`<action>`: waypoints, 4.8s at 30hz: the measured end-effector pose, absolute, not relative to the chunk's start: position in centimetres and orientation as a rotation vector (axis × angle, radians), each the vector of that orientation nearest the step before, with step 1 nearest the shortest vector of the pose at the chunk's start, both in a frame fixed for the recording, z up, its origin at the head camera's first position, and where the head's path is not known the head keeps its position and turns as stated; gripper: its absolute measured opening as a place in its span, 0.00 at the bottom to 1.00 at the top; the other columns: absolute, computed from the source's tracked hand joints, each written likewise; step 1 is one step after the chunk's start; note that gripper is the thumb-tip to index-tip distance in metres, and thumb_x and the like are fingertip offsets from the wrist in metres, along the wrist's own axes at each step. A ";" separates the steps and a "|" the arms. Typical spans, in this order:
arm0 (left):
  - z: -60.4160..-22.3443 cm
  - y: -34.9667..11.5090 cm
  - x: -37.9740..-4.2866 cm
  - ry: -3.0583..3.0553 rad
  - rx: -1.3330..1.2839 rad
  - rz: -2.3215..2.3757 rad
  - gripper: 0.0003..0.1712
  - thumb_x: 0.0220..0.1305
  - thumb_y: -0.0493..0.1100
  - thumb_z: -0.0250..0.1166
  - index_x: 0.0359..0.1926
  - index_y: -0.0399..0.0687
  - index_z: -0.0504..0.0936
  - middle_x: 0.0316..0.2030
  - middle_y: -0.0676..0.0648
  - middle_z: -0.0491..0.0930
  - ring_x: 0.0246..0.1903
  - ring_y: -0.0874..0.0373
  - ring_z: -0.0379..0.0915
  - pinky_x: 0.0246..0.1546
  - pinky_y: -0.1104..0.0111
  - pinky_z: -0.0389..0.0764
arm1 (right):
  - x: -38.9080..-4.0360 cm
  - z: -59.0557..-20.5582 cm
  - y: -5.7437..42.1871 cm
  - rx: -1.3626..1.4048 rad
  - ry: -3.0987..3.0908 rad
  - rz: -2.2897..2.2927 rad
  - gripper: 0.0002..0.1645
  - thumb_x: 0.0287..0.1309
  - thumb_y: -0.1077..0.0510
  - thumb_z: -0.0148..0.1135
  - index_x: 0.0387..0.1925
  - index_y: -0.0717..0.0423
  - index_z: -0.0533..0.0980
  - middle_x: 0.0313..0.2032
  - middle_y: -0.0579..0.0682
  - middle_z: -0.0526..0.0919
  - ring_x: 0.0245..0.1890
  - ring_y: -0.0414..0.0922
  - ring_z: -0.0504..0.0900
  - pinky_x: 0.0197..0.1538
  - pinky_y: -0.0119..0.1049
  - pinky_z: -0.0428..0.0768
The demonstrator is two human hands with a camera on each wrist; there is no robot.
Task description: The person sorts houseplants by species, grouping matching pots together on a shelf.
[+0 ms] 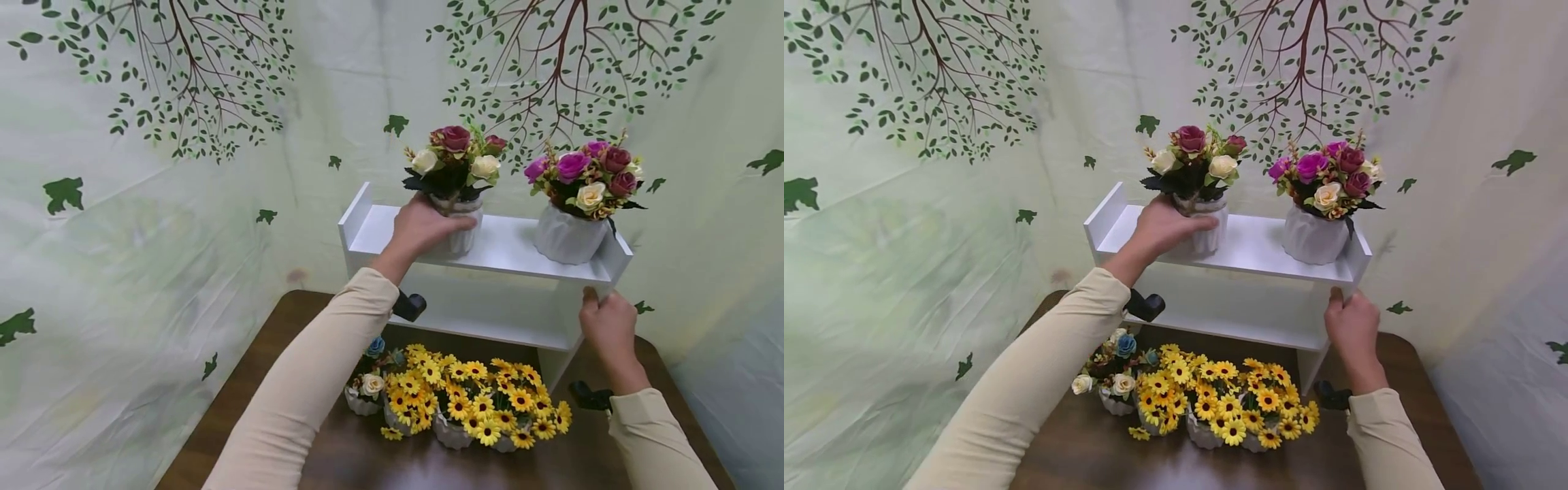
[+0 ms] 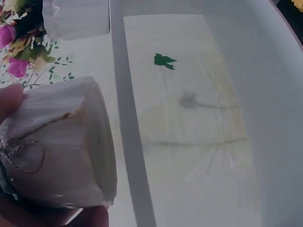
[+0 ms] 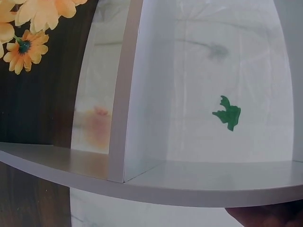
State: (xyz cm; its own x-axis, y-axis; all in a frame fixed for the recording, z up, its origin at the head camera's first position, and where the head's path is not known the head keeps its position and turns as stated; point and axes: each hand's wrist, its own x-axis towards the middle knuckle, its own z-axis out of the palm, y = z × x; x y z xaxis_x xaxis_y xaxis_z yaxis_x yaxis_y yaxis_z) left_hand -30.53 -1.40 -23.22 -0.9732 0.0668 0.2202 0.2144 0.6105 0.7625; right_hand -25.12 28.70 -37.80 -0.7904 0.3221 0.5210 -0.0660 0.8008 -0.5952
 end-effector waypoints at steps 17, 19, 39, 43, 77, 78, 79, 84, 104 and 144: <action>-24.1 3.3 -31.4 -2.661 -0.242 -1.272 0.43 0.47 0.60 0.77 0.62 0.46 0.75 0.56 0.47 0.83 0.58 0.52 0.77 0.61 0.62 0.75 | -25.5 -38.1 28.8 -0.165 -2.351 0.802 0.21 0.68 0.60 0.48 0.20 0.68 0.70 0.15 0.60 0.69 0.19 0.56 0.67 0.22 0.40 0.59; -24.2 3.7 -31.4 -2.652 -0.251 -1.280 0.44 0.46 0.59 0.77 0.62 0.46 0.75 0.56 0.47 0.83 0.58 0.53 0.77 0.61 0.62 0.75 | -25.5 -38.1 28.8 -0.168 -2.349 0.801 0.21 0.68 0.60 0.48 0.20 0.68 0.70 0.15 0.60 0.69 0.19 0.56 0.67 0.22 0.40 0.59; -24.9 5.1 -32.4 -2.628 -0.303 -1.502 0.52 0.52 0.53 0.77 0.72 0.47 0.59 0.68 0.45 0.70 0.69 0.50 0.67 0.70 0.62 0.68 | -25.2 -37.8 29.1 -0.155 -2.372 0.793 0.21 0.70 0.59 0.47 0.21 0.66 0.69 0.13 0.55 0.66 0.17 0.54 0.66 0.21 0.39 0.59; -25.0 5.2 -32.1 -2.617 -0.288 -1.485 0.54 0.52 0.54 0.76 0.73 0.47 0.57 0.69 0.44 0.69 0.69 0.49 0.66 0.70 0.61 0.68 | -25.3 -37.8 29.0 -0.130 -2.356 0.774 0.21 0.69 0.61 0.48 0.18 0.64 0.67 0.13 0.57 0.66 0.16 0.54 0.65 0.22 0.39 0.58; -29.7 -9.9 -21.9 -2.520 -0.422 -1.321 0.18 0.65 0.47 0.65 0.54 0.45 0.80 0.54 0.44 0.82 0.54 0.48 0.78 0.58 0.55 0.78 | -25.6 -37.9 29.1 -0.118 -2.354 0.772 0.21 0.68 0.61 0.49 0.19 0.66 0.69 0.16 0.62 0.71 0.19 0.57 0.68 0.22 0.42 0.62; -30.3 -10.9 -21.4 -2.533 -0.414 -1.299 0.17 0.66 0.47 0.65 0.53 0.46 0.81 0.52 0.44 0.83 0.52 0.49 0.80 0.56 0.55 0.80 | -25.6 -37.9 29.1 -0.114 -2.353 0.770 0.21 0.68 0.61 0.49 0.19 0.66 0.69 0.16 0.62 0.71 0.19 0.57 0.68 0.22 0.43 0.62; -31.1 -11.9 -21.0 -2.537 -0.412 -1.280 0.15 0.66 0.46 0.65 0.52 0.46 0.81 0.50 0.44 0.84 0.50 0.50 0.81 0.53 0.56 0.81 | -25.6 -37.8 29.1 -0.111 -2.352 0.767 0.21 0.68 0.60 0.49 0.19 0.66 0.69 0.16 0.63 0.72 0.19 0.58 0.68 0.22 0.44 0.63; -35.6 -16.4 -19.3 -2.503 -0.248 -1.181 0.10 0.68 0.44 0.63 0.46 0.46 0.84 0.42 0.46 0.87 0.38 0.60 0.81 0.41 0.70 0.81 | -25.5 -37.8 29.0 -0.125 -2.359 0.771 0.22 0.69 0.59 0.49 0.18 0.66 0.69 0.16 0.62 0.71 0.20 0.58 0.68 0.23 0.45 0.63; -54.2 -18.5 -18.4 -2.730 0.160 -1.501 0.39 0.50 0.38 0.74 0.61 0.27 0.68 0.55 0.29 0.76 0.55 0.38 0.75 0.56 0.49 0.77 | -25.5 -37.8 29.4 -0.163 -2.386 0.775 0.20 0.70 0.59 0.49 0.26 0.70 0.73 0.18 0.62 0.71 0.21 0.58 0.69 0.23 0.41 0.61; -51.7 -20.5 -19.0 -2.761 0.137 -1.110 0.46 0.43 0.56 0.78 0.60 0.37 0.73 0.54 0.37 0.82 0.55 0.42 0.78 0.55 0.48 0.78 | -25.3 -37.6 29.2 -0.169 -2.431 0.828 0.20 0.72 0.58 0.47 0.41 0.76 0.75 0.26 0.70 0.78 0.25 0.60 0.74 0.24 0.43 0.68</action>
